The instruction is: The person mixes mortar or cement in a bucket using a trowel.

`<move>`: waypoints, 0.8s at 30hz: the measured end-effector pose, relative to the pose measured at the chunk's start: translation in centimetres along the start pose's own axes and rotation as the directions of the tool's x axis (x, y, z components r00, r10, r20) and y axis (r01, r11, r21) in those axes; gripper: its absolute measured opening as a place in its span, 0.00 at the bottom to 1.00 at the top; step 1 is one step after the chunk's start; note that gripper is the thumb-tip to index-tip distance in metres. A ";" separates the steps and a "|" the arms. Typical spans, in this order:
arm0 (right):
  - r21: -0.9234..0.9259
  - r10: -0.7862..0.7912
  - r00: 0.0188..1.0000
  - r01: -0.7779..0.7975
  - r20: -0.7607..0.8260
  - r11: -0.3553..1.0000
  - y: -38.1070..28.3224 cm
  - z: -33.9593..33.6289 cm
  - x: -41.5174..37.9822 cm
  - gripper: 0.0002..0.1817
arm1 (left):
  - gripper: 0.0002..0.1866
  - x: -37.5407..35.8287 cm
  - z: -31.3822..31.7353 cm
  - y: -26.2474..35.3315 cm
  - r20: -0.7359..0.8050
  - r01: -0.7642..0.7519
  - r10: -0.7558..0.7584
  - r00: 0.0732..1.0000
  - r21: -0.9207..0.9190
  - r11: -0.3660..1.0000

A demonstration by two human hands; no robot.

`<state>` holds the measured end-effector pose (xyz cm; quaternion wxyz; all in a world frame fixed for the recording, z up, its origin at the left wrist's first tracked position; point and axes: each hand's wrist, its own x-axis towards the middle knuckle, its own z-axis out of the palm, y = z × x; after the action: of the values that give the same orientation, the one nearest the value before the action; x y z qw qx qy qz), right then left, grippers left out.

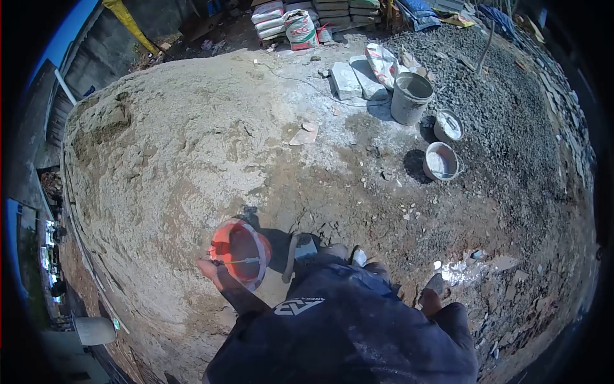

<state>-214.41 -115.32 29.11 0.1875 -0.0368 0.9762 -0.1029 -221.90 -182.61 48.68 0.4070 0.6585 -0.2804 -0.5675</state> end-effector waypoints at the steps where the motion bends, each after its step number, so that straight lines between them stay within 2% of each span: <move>1: 0.053 0.203 0.977 -0.200 -0.062 0.978 2.0 -0.5 6.8 0.10 | 0.20 -0.9 1.3 -0.4 0.005 -0.016 0.016 1.000 0.003 1.000; 2: 0.472 0.398 0.916 -0.375 0.055 0.798 6.1 0.5 15.1 0.09 | 0.21 -2.1 2.9 -0.6 0.013 -0.033 0.033 0.999 0.001 0.999; 3: 0.775 0.571 0.803 -0.466 0.169 0.426 9.8 1.2 23.1 0.07 | 0.22 -3.6 4.3 -1.0 0.032 -0.045 0.047 0.998 -0.052 0.998; 4: 0.880 0.550 0.819 -0.372 0.162 0.295 5.7 -6.6 27.5 0.08 | 0.22 -4.1 6.2 -1.5 0.015 -0.045 0.046 0.999 -0.062 0.997; 5: 0.874 0.584 0.808 -0.342 0.085 0.346 -0.2 -15.4 30.6 0.09 | 0.22 -4.5 8.0 -2.3 0.049 -0.028 0.028 0.998 -0.007 1.000; 6: 0.854 0.525 0.850 -0.295 0.030 0.429 0.8 -17.2 36.0 0.09 | 0.22 -4.5 9.8 -2.9 0.084 -0.016 0.011 0.996 0.055 0.998; 7: 0.839 0.420 0.900 -0.140 -0.113 0.526 -3.9 -23.7 37.5 0.10 | 0.22 -4.8 11.8 -3.6 0.105 -0.019 0.011 0.994 0.080 0.997; 8: 0.800 0.372 0.910 -0.083 -0.182 0.594 -4.1 -25.3 41.3 0.12 | 0.22 -5.0 13.7 -4.3 0.098 -0.028 0.020 0.995 0.087 0.996; 10: 0.521 0.218 0.865 0.058 -0.452 0.851 -4.2 -26.8 48.2 0.16 | 0.20 -5.1 18.1 -5.4 -0.007 0.070 -0.071 0.997 0.284 0.956; 12: 0.332 0.339 0.867 -0.219 -0.365 0.918 -12.3 -33.1 48.6 0.24 | 0.20 -5.0 23.0 -6.7 -0.018 0.101 -0.101 0.995 0.339 0.935; 14: 0.348 0.356 0.872 -0.236 -0.336 0.907 -10.9 -29.8 53.7 0.28 | 0.19 -4.6 27.3 -8.6 0.038 0.098 -0.115 0.993 0.311 0.945; 15: 0.369 0.379 0.902 -0.287 -0.206 0.884 -11.2 -29.6 55.2 0.26 | 0.19 -4.7 28.2 -9.4 0.045 0.089 -0.109 0.993 0.321 0.943; 17: 0.332 0.472 0.866 -0.499 0.164 0.800 -9.8 -27.7 59.3 0.20 | 0.19 -5.3 31.5 -10.0 0.066 0.070 -0.096 0.993 0.325 0.943; 19: 0.107 0.402 0.886 -0.433 0.231 0.895 -6.8 -22.9 61.6 0.20 | 0.19 -5.5 35.0 -10.0 0.091 0.064 -0.098 0.991 0.323 0.944; 21: 0.183 0.486 0.766 -0.597 0.422 0.781 -1.0 -14.8 63.8 0.14 | 0.19 -5.2 40.4 -9.8 0.139 0.040 -0.087 0.986 0.309 0.950; 22: 0.308 0.459 0.747 -0.634 0.480 0.709 -2.7 -15.8 62.8 0.13 | 0.19 -4.9 43.6 -9.4 0.170 0.025 -0.080 0.982 0.305 0.952; 24: 0.553 0.309 0.794 -0.592 0.523 0.586 -4.7 -16.9 62.4 0.10 | 0.19 -4.1 49.9 -8.4 0.209 -0.018 -0.048 0.977 0.302 0.953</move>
<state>-278.41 -123.61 23.07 0.3883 0.2712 0.7851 -0.3991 -272.21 -185.83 42.39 0.2646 0.6503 -0.4007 -0.5886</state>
